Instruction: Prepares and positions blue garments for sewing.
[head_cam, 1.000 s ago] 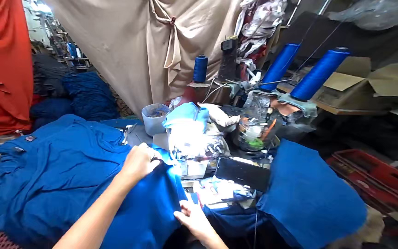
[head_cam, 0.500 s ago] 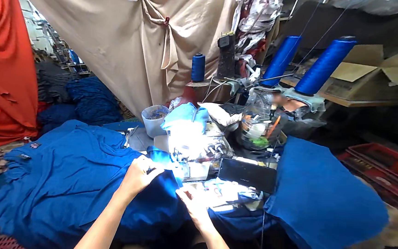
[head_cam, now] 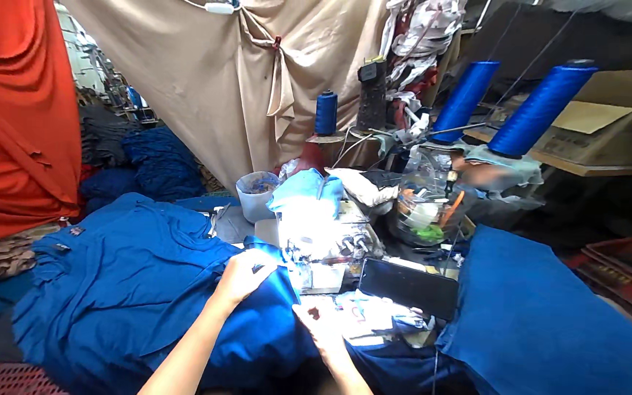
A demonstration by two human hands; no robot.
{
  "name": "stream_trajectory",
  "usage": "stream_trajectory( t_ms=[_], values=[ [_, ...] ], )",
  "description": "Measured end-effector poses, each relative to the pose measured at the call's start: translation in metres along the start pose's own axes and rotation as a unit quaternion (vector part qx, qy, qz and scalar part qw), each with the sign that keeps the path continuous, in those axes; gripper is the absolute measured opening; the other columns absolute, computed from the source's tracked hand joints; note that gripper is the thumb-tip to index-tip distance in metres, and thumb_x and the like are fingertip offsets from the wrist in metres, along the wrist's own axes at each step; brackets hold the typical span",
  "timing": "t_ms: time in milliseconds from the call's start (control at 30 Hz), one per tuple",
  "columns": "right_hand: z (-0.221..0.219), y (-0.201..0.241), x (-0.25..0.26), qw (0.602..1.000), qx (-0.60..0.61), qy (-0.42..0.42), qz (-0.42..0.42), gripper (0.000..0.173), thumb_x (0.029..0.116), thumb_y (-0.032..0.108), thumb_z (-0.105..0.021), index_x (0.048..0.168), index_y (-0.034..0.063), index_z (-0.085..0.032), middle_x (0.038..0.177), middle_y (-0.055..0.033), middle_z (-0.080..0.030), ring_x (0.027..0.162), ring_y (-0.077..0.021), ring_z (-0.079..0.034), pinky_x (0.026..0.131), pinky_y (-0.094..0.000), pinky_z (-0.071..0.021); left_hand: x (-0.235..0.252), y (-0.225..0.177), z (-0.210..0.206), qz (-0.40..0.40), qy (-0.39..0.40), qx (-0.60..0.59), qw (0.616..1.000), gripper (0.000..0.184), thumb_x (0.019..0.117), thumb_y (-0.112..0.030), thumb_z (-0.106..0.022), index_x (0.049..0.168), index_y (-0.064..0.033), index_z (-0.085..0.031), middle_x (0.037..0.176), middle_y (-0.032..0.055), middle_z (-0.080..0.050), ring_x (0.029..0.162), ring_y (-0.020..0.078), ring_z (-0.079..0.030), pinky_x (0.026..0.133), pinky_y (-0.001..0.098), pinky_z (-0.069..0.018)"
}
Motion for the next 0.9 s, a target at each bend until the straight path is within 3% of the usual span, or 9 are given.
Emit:
stream_trajectory(
  t_ms=[167,233,300,367,467,567,667,800,900],
  values=[
    [-0.002,-0.005,0.003,0.999,0.035,-0.004,-0.002,0.017,0.0836,0.015,-0.077,0.084,0.0012,-0.068,0.079,-0.0017,-0.064,0.074,-0.0052,-0.060,0.072,-0.0234,-0.0516,0.008,0.008,-0.021,-0.013,-0.008,0.048,0.999,0.012,0.0920,-0.015,-0.072,0.096,-0.0061,-0.079,0.099,0.0084,-0.077,0.096,0.0202,-0.073,0.090,0.0420,-0.0589],
    [-0.003,-0.008,0.003,0.998,0.057,0.000,-0.007,0.019,0.0835,0.011,-0.077,0.094,-0.0001,-0.066,0.082,-0.0036,-0.065,0.071,-0.0060,-0.061,0.068,-0.0218,-0.0533,0.011,0.011,-0.029,0.010,0.011,0.056,0.998,0.014,0.0922,-0.015,-0.072,0.098,-0.0051,-0.079,0.103,0.0106,-0.077,0.100,0.0234,-0.073,0.093,0.0443,-0.0580],
    [-0.003,-0.007,0.002,0.997,0.071,0.030,-0.032,0.024,0.0872,0.010,-0.076,0.106,-0.0024,-0.069,0.086,-0.0057,-0.069,0.074,-0.0071,-0.064,0.072,-0.0235,-0.0551,0.013,0.017,-0.035,0.048,0.048,0.056,0.996,0.018,0.0945,-0.017,-0.070,0.105,-0.0049,-0.078,0.109,0.0115,-0.076,0.105,0.0250,-0.072,0.097,0.0455,-0.0556],
    [-0.003,-0.010,0.000,0.993,0.076,0.070,-0.061,0.016,0.0915,0.013,-0.073,0.100,-0.0005,-0.073,0.086,-0.0044,-0.072,0.079,-0.0067,-0.067,0.079,-0.0259,-0.0563,0.013,0.020,-0.038,0.078,0.074,0.053,0.993,0.021,0.0965,-0.019,-0.068,0.109,-0.0051,-0.078,0.111,0.0120,-0.075,0.107,0.0259,-0.071,0.098,0.0466,-0.0543],
    [-0.003,-0.016,-0.008,0.990,0.070,0.098,-0.079,0.016,0.0923,0.018,-0.073,0.087,0.0033,-0.075,0.077,0.0008,-0.070,0.074,-0.0034,-0.065,0.075,-0.0254,-0.0543,0.010,0.014,-0.037,0.085,0.089,0.055,0.991,0.022,0.0969,-0.018,-0.066,0.108,-0.0026,-0.077,0.110,0.0152,-0.075,0.106,0.0295,-0.071,0.098,0.0496,-0.0537],
    [-0.003,-0.021,-0.019,0.988,0.078,0.110,-0.075,0.015,0.0906,0.018,-0.073,0.087,0.0031,-0.076,0.079,0.0004,-0.071,0.076,-0.0034,-0.066,0.076,-0.0255,-0.0553,0.003,0.005,-0.037,0.040,0.065,0.046,0.996,0.021,0.0966,-0.022,-0.066,0.103,-0.0048,-0.077,0.102,0.0115,-0.076,0.099,0.0257,-0.073,0.091,0.0477,-0.0569],
    [-0.001,-0.022,-0.027,0.989,0.082,0.104,-0.067,0.014,0.0888,0.016,-0.075,0.083,0.0038,-0.076,0.073,0.0023,-0.070,0.070,-0.0004,-0.064,0.071,-0.0223,-0.0549,-0.003,0.004,-0.040,0.056,0.068,0.016,0.996,0.023,0.0976,-0.029,-0.067,0.104,-0.0097,-0.079,0.110,0.0062,-0.076,0.107,0.0204,-0.071,0.095,0.0445,-0.0556],
    [0.000,-0.021,-0.029,0.989,0.075,0.097,-0.077,0.015,0.0878,0.017,-0.076,0.078,0.0056,-0.074,0.066,0.0053,-0.066,0.060,0.0014,-0.057,0.060,-0.0202,-0.0487,0.000,0.005,-0.044,0.095,0.077,0.021,0.992,0.019,0.0936,-0.025,-0.072,0.104,-0.0097,-0.078,0.107,0.0081,-0.076,0.105,0.0239,-0.071,0.093,0.0480,-0.0556],
    [0.000,-0.017,-0.025,0.988,0.086,0.095,-0.083,0.014,0.0892,0.016,-0.075,0.080,0.0053,-0.075,0.068,0.0052,-0.066,0.062,0.0020,-0.057,0.061,-0.0195,-0.0487,0.006,0.010,-0.049,0.107,0.085,0.031,0.990,0.023,0.0936,-0.023,-0.072,0.108,-0.0069,-0.077,0.114,0.0105,-0.074,0.110,0.0255,-0.070,0.098,0.0488,-0.0538]
  ],
)
Point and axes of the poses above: each hand's wrist, its own x-axis towards the middle knuckle, its own z-axis out of the back of the hand, y = z × x, the point moved 6 cm from there along x, towards the middle knuckle
